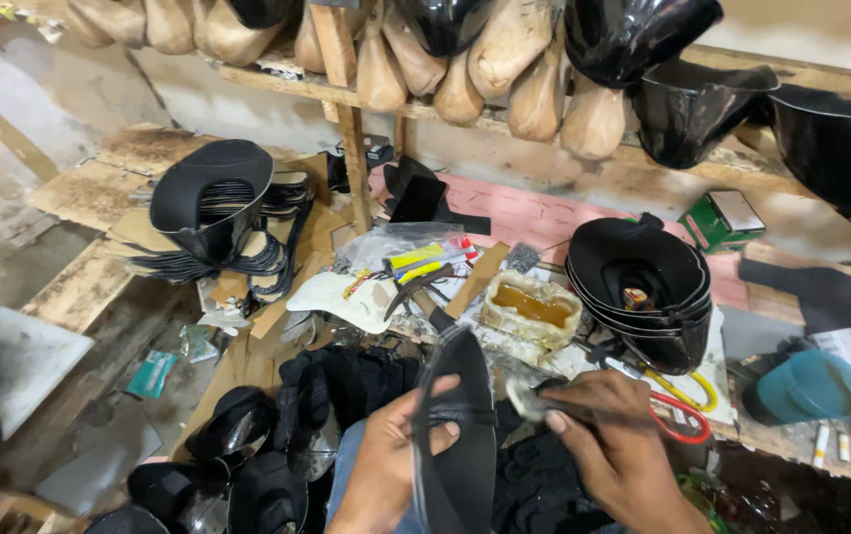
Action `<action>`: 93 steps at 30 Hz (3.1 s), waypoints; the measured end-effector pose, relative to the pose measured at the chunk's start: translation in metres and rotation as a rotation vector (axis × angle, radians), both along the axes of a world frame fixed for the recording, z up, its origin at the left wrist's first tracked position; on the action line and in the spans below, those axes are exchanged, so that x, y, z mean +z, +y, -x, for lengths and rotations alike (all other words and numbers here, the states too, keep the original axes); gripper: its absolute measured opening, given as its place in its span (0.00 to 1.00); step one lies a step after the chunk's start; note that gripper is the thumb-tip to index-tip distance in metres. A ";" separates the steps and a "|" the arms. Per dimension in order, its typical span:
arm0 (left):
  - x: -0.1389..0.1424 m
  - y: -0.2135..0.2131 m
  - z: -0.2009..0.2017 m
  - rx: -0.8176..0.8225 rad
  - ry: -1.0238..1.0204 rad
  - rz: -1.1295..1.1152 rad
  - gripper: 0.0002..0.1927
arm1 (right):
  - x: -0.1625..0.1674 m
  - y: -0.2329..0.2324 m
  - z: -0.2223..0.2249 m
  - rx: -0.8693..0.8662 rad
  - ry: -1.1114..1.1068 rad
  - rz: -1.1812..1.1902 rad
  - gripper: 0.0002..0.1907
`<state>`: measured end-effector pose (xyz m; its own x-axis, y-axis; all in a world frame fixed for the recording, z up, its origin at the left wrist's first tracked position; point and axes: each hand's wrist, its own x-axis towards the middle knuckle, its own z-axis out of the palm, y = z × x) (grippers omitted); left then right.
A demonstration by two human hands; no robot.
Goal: The person sits on the floor in a workshop and repeatedly applies a brown adhesive to the edges of black shoe uppers using a small brush. They pick each upper from a stack, coat the rim, then place it back down, continuing the cycle.
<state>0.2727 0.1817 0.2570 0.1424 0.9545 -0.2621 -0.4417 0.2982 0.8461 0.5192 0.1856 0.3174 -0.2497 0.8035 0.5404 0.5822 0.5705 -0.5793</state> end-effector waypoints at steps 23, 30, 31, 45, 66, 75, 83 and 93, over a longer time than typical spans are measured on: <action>-0.022 -0.003 0.001 -0.014 0.020 -0.029 0.33 | -0.006 -0.006 0.015 -0.251 -0.202 -0.066 0.13; -0.038 0.000 0.006 0.052 0.062 -0.023 0.23 | -0.019 -0.008 0.015 0.043 -0.237 -0.038 0.14; -0.039 0.002 0.007 0.087 0.052 0.013 0.22 | -0.023 -0.009 0.015 0.039 -0.219 0.013 0.13; -0.101 0.011 0.001 0.207 -0.162 -0.267 0.37 | -0.019 0.109 -0.012 -0.380 -0.389 0.036 0.13; -0.047 0.018 -0.017 0.144 0.135 -0.048 0.22 | -0.032 0.004 0.003 -0.171 -0.054 0.118 0.13; -0.010 0.004 -0.007 0.158 -0.041 -0.041 0.20 | -0.045 0.007 -0.001 -0.005 -0.198 0.109 0.15; -0.029 0.010 -0.014 0.280 0.207 -0.027 0.20 | -0.079 -0.007 0.004 -0.106 0.422 0.442 0.10; 0.009 -0.002 -0.017 0.177 -0.006 -0.097 0.25 | -0.040 0.000 0.014 -0.063 -0.031 -0.028 0.14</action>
